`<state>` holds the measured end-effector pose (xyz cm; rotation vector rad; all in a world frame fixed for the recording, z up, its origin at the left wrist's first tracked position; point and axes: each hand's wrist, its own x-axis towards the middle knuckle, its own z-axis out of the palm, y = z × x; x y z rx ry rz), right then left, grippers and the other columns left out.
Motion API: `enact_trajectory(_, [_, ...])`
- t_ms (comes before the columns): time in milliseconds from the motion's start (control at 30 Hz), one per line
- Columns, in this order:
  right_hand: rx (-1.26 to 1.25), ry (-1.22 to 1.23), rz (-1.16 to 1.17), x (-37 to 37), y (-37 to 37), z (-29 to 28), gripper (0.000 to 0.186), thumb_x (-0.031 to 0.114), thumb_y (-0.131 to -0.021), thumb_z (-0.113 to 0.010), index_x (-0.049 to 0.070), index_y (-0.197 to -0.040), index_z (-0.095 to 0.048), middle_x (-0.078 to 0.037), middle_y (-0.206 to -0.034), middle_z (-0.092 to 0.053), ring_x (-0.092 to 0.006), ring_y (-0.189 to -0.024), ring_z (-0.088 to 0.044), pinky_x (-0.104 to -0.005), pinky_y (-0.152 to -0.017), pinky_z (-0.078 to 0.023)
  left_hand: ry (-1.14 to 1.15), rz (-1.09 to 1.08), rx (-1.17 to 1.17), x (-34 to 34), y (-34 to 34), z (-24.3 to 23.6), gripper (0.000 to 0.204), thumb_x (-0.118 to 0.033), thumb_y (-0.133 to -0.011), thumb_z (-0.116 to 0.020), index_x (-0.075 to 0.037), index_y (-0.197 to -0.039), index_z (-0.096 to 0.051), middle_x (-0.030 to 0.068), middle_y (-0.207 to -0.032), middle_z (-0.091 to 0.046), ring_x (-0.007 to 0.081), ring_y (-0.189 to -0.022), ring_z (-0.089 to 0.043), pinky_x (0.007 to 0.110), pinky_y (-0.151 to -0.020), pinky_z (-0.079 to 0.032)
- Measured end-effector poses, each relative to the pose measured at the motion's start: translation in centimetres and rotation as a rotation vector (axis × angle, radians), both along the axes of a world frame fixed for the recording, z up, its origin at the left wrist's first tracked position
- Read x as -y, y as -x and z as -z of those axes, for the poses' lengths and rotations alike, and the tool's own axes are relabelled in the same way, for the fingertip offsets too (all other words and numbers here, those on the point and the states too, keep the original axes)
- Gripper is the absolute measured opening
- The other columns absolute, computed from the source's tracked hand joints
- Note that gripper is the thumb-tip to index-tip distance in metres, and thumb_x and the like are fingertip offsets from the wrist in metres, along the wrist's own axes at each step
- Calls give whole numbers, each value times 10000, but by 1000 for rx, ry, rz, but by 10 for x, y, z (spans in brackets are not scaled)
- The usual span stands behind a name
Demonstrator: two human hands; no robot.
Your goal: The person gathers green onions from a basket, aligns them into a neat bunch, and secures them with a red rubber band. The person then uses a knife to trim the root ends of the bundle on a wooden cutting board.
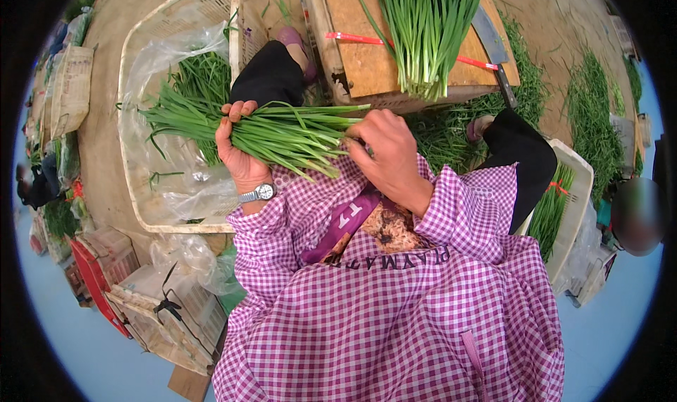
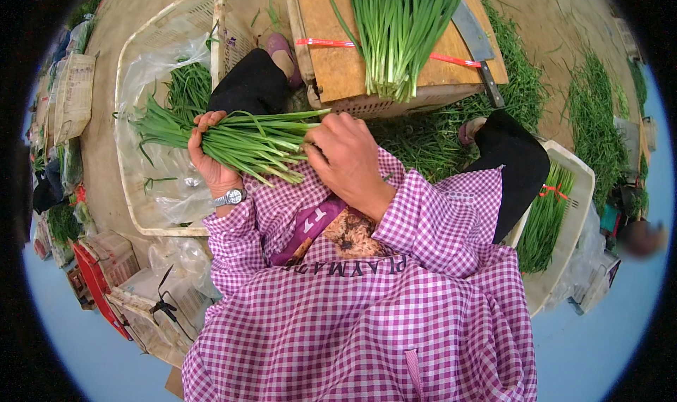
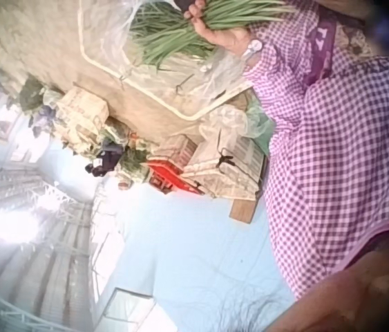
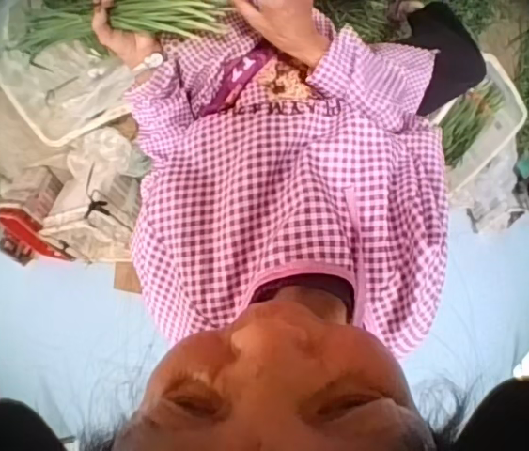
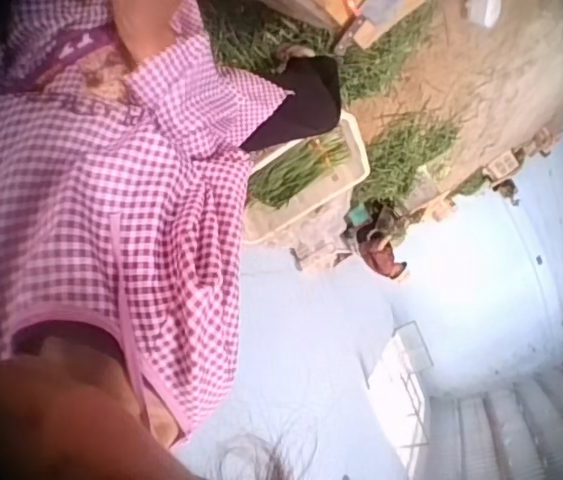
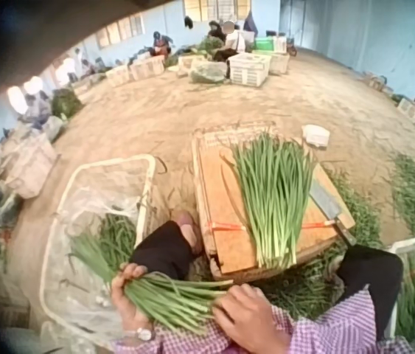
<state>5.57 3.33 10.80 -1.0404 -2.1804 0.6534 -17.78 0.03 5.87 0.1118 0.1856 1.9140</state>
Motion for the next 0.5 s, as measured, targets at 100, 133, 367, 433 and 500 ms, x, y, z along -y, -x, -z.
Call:
enact_trajectory(100, [15, -60, 91, -2, -32, -6, 84, 71, -730, -651, 51, -767, -579, -81, -709, -498, -250, -709, -503, -367, -642, -373, 16, -34, 9, 0, 1, -1, 158, -56, -816, -569, -62, -953, -490, 30, -865, -506, 213, -927, -462, 358, -909, -388])
enact_trajectory(133, [34, -78, 162, -2, -54, -5, 84, 57, -726, -648, 50, -780, -584, -89, -731, -517, -255, -727, -522, -361, -662, -393, 21, -48, 12, 0, 1, 0, 160, -50, -812, -572, -60, -943, -481, 32, -865, -512, 212, -923, -463, 351, -918, -377])
enact_trajectory(367, [387, 122, 466, 22, -162, 0, 146, 113, -856, -534, -5, -938, -559, -169, -979, -533, -308, -920, -525, -364, -781, -427, -5, -30, 54, 0, 0, -4, 153, -56, -825, -571, -62, -953, -488, 38, -886, -527, 220, -948, -470, 372, -933, -374])
enact_trajectory(433, [18, 257, 449, 23, -118, -10, 186, 105, -869, -506, -17, -1003, -549, -148, -1033, -516, -268, -972, -512, -332, -859, -414, 24, -42, 9, -2, -1, -5, 164, -76, -831, -579, -71, -975, -500, 34, -894, -519, 226, -973, -475, 391, -935, -393])
enact_trajectory(500, [-293, 375, 439, 13, -69, -13, 222, 128, -891, -487, -14, -1052, -546, -124, -1062, -514, -231, -989, -508, -322, -884, -405, 19, -26, -11, -6, -2, -5, 168, -95, -851, -575, -73, -1004, -511, 40, -926, -536, 232, -1004, -483, 402, -941, -404])
